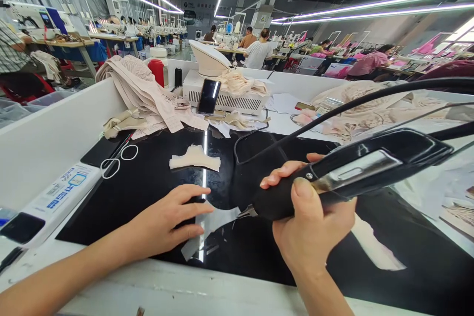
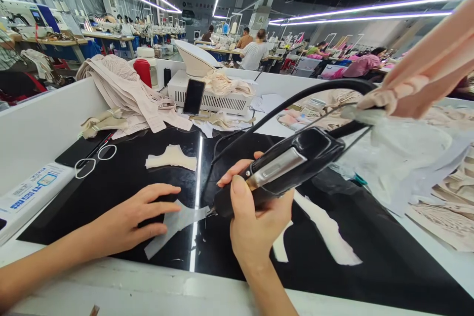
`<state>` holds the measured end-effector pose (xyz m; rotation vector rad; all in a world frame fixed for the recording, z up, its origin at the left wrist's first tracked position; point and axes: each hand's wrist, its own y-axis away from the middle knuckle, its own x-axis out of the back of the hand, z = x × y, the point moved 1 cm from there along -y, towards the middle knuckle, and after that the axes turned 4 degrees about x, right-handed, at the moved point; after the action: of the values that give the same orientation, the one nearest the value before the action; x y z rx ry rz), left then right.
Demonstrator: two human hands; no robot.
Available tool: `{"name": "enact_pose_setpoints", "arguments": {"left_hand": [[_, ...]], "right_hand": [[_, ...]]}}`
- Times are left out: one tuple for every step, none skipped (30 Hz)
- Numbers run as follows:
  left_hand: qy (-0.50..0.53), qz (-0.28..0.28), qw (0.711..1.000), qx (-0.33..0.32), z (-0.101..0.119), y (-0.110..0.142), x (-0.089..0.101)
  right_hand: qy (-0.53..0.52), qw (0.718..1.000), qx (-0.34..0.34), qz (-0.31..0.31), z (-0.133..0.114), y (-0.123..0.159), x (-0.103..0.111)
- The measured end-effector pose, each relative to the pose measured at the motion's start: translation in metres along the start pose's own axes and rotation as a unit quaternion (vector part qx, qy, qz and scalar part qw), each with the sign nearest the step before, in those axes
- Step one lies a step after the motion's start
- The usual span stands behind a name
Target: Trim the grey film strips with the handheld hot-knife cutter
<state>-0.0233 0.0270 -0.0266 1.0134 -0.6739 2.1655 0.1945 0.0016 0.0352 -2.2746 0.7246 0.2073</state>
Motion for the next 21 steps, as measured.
{"name": "enact_pose_setpoints", "arguments": {"left_hand": [[0.004, 0.023, 0.999, 0.023, -0.002, -0.001, -0.001], [0.004, 0.041, 0.998, 0.045, -0.004, -0.001, -0.002], [-0.001, 0.051, 0.997, 0.064, -0.005, -0.002, -0.003], [-0.007, 0.054, 0.995, 0.078, -0.006, -0.003, -0.004], [-0.012, 0.052, 0.995, 0.086, -0.006, -0.004, -0.005], [-0.017, 0.048, 0.995, 0.091, -0.005, -0.006, -0.005], [-0.020, 0.044, 0.994, 0.093, -0.005, -0.007, -0.005], [-0.020, 0.041, 0.994, 0.096, -0.004, -0.008, -0.005], [-0.019, 0.041, 0.994, 0.099, -0.003, -0.009, -0.005], [-0.015, 0.042, 0.994, 0.104, -0.002, -0.010, -0.005], [-0.009, 0.043, 0.993, 0.108, 0.000, -0.011, -0.005], [0.000, 0.044, 0.993, 0.113, 0.001, -0.012, -0.006], [0.012, 0.046, 0.992, 0.116, 0.002, -0.013, -0.007], [0.026, 0.048, 0.991, 0.119, 0.003, -0.014, -0.008], [0.041, 0.055, 0.990, 0.124, 0.004, -0.016, -0.010], [0.056, 0.063, 0.988, 0.129, 0.005, -0.017, -0.011], [0.071, 0.071, 0.986, 0.133, 0.006, -0.019, -0.013], [0.085, 0.081, 0.984, 0.137, 0.007, -0.020, -0.014], [0.100, 0.089, 0.981, 0.138, 0.007, -0.021, -0.015], [0.116, 0.098, 0.979, 0.139, 0.007, -0.021, -0.015], [0.135, 0.105, 0.975, 0.139, 0.007, -0.022, -0.015]], "right_hand": [[0.005, 1.000, 0.006, -0.007, 0.001, 0.000, 0.001], [0.011, 1.000, 0.015, -0.015, 0.001, -0.001, 0.001], [0.017, 0.999, 0.024, -0.025, 0.001, -0.001, 0.002], [0.026, 0.998, 0.032, -0.037, 0.000, -0.002, 0.002], [0.041, 0.997, 0.039, -0.046, -0.001, -0.003, 0.002], [0.067, 0.995, 0.045, -0.054, -0.002, -0.004, 0.003], [0.102, 0.992, 0.048, -0.059, -0.003, -0.005, 0.004], [0.146, 0.986, 0.045, -0.064, -0.005, -0.006, 0.006], [0.196, 0.977, 0.040, -0.070, -0.006, -0.007, 0.008], [0.249, 0.965, 0.037, -0.076, -0.008, -0.008, 0.011], [0.298, 0.950, 0.035, -0.084, -0.008, -0.009, 0.015], [0.342, 0.934, 0.041, -0.093, -0.008, -0.011, 0.019], [0.380, 0.918, 0.056, -0.097, -0.008, -0.013, 0.023], [0.404, 0.906, 0.071, -0.103, -0.007, -0.016, 0.027], [0.419, 0.898, 0.078, -0.107, -0.006, -0.018, 0.029], [0.428, 0.894, 0.070, -0.111, -0.004, -0.021, 0.032], [0.431, 0.894, 0.049, -0.110, -0.002, -0.023, 0.033], [0.428, 0.898, 0.031, -0.095, -0.001, -0.024, 0.034], [0.417, 0.906, 0.021, -0.067, -0.001, -0.024, 0.035], [0.397, 0.917, 0.028, -0.031, -0.002, -0.023, 0.036], [0.372, 0.927, 0.052, -0.010, -0.003, -0.021, 0.037]]}}
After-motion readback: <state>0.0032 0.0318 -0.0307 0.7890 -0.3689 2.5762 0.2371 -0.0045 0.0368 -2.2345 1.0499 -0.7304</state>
